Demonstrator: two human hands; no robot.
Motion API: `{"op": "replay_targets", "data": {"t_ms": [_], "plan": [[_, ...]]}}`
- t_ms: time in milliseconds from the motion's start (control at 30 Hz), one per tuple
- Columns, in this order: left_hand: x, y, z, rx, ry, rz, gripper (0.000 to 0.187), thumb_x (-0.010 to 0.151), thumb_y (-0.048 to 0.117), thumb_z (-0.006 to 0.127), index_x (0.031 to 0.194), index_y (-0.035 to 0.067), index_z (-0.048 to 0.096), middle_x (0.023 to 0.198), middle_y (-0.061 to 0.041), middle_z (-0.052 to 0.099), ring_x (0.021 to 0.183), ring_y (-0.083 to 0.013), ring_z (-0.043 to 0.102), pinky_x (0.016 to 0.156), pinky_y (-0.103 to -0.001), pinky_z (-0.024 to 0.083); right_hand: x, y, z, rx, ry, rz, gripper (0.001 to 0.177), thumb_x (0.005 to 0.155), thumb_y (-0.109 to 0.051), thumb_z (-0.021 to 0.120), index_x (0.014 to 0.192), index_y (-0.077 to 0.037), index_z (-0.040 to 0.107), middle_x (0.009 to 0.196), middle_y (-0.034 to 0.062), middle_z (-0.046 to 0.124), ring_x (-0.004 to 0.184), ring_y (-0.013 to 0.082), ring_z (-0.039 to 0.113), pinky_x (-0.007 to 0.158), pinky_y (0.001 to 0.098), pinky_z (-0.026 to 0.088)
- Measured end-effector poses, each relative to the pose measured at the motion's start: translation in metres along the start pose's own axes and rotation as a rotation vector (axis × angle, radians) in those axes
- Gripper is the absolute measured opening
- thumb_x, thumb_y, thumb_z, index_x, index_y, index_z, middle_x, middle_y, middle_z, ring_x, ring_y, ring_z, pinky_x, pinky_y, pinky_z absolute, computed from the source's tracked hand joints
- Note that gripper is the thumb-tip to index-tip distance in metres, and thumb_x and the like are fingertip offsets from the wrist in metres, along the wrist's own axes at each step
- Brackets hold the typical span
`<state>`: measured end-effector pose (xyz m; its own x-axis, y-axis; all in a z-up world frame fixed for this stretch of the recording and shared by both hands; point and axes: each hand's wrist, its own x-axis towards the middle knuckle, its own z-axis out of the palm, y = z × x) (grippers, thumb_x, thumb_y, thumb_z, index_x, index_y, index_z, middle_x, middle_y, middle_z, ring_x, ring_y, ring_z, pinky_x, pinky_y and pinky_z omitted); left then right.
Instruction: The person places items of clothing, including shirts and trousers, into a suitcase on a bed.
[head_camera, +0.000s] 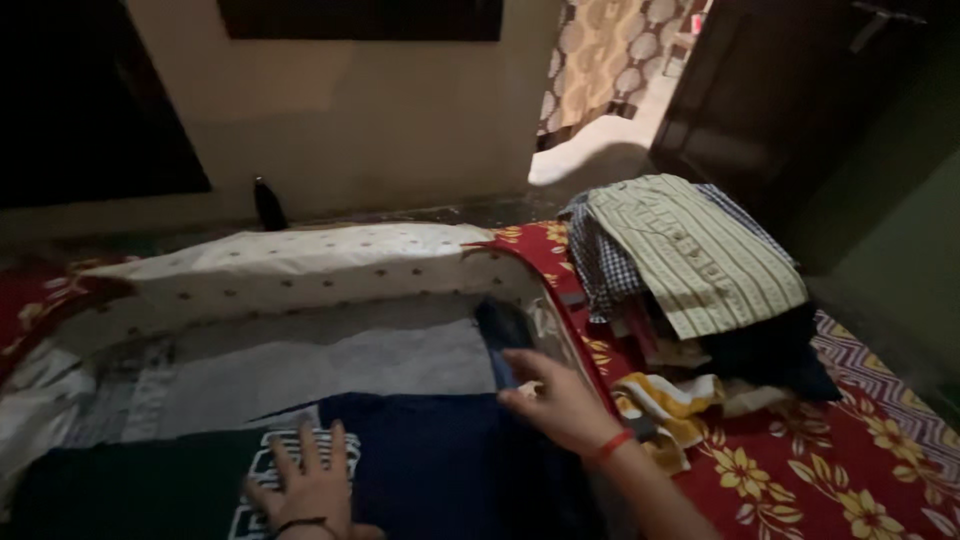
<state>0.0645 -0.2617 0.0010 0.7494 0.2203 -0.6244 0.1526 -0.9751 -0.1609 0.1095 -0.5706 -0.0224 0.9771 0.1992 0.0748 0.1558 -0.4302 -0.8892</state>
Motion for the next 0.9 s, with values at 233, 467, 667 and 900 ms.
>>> {"op": "replay_targets", "data": {"t_ms": [233,467,667,900], "plan": [[-0.005,0.033,-0.009,-0.009,0.126,0.022,0.136,0.077,0.067,0.086,0.165,0.018,-0.006,0.172,-0.019,-0.007,0.157,-0.045,-0.001,0.118,-0.066,0.02,-0.011,-0.018,-0.081,0.358,0.256,0.083,0.03,0.096,-0.016,0.064,0.122,0.0,0.069,0.107,0.0135,0.077,0.096,0.0206,0.076,0.079,0.037,0.062],[-0.041,0.219,-0.041,-0.513,0.898,0.989,0.083,0.078,0.03,0.079,0.148,0.004,0.043,0.154,-0.022,0.043,0.141,-0.0392,0.037,0.112,-0.051,0.032,-0.031,0.011,-0.141,0.454,0.453,0.129,0.028,0.097,-0.017,0.063,0.118,0.0,0.07,0.101,0.0117,0.079,0.088,0.019,0.078,0.075,0.0334,0.063],[0.013,0.373,-0.097,-0.825,0.869,1.255,0.06,0.086,0.021,0.072,0.14,0.003,0.053,0.142,-0.021,0.056,0.132,-0.0385,0.051,0.109,-0.045,0.043,-0.013,0.078,-0.213,0.586,0.787,0.19,0.026,0.097,-0.013,0.065,0.12,-0.001,0.067,0.104,0.0098,0.076,0.088,0.0182,0.075,0.07,0.0291,0.059],[0.102,0.456,-0.106,-1.043,0.907,1.153,0.048,0.089,0.015,0.07,0.134,0.004,0.057,0.13,-0.022,0.063,0.123,-0.0403,0.058,0.104,-0.048,0.047,0.037,0.161,-0.259,0.48,1.044,0.213,0.033,0.09,-0.016,0.07,0.121,-0.004,0.067,0.111,0.0096,0.073,0.097,0.0224,0.071,0.07,0.0335,0.059]]}}
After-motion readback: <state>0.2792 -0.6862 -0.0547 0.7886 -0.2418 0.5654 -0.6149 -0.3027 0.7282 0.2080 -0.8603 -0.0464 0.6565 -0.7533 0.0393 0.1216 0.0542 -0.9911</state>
